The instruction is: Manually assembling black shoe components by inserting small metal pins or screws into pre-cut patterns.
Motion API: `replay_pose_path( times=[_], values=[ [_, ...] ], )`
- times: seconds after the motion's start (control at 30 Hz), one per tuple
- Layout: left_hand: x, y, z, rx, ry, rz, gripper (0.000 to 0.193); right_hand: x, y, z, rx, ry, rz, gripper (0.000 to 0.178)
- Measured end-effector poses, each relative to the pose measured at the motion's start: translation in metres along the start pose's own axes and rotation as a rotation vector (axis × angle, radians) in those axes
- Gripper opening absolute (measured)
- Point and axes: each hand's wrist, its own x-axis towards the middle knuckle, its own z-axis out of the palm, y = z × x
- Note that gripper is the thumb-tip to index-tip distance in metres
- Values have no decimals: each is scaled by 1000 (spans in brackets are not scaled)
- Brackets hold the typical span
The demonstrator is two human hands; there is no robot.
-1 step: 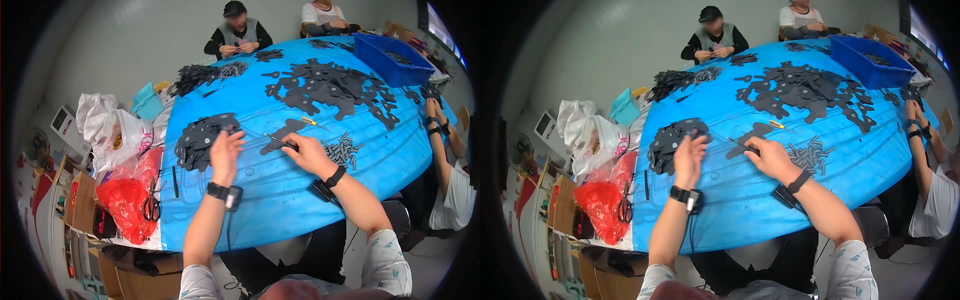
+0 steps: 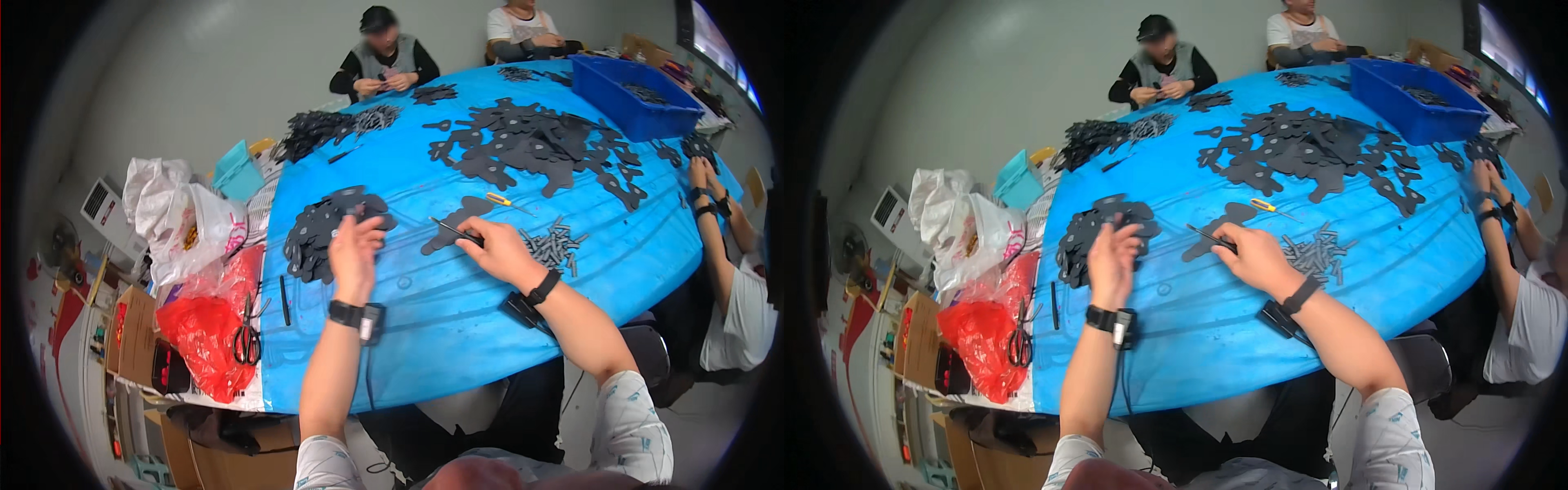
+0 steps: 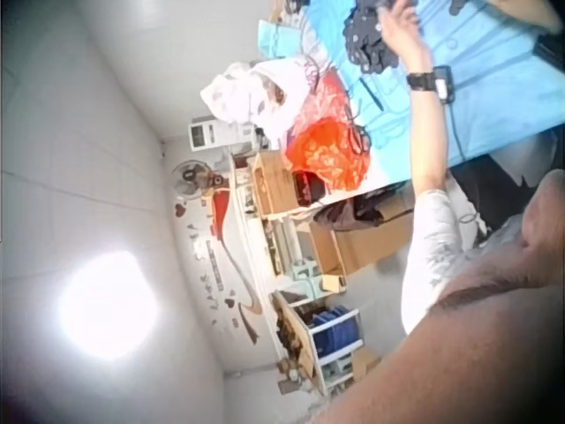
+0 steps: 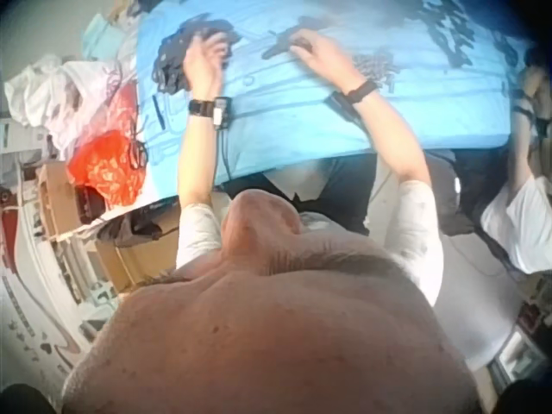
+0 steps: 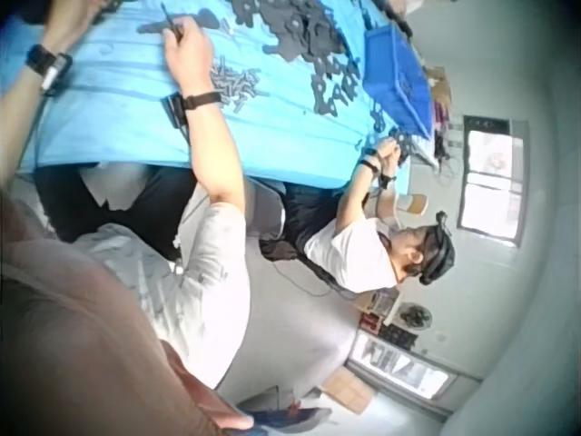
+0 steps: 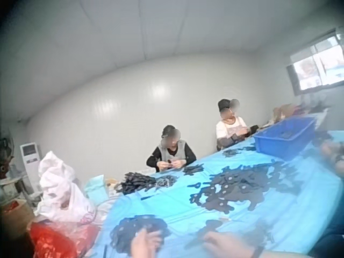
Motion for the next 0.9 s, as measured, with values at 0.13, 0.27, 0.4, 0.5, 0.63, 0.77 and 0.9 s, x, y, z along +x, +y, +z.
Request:
replay_pose_path(
  times=[0.13, 0.27, 0.4, 0.5, 0.63, 0.77, 0.9],
  values=[
    [33, 43, -52, -106, 108, 43, 38, 9, -4, -13, -63, 83, 18, 23],
    [57, 91, -92, -26, 142, -100, 36, 6, -6, -64, -129, 204, 85, 23],
    [44, 104, -88, 21, 152, -225, 30, -21, 43, -127, -389, 326, 229, 22],
    [16, 100, -61, 259, 46, -219, 29, -50, 69, -162, -548, 290, 445, 20],
    [-15, 79, -2, 600, -183, -155, 43, -79, 107, -166, -594, 258, 461, 19],
    [0, 33, 5, 984, -339, -76, 33, -71, 125, -140, -559, 328, 442, 19],
    [-1, -7, 26, 1480, -356, 207, 42, -65, 97, -131, -394, 284, 404, 18]
  ],
)
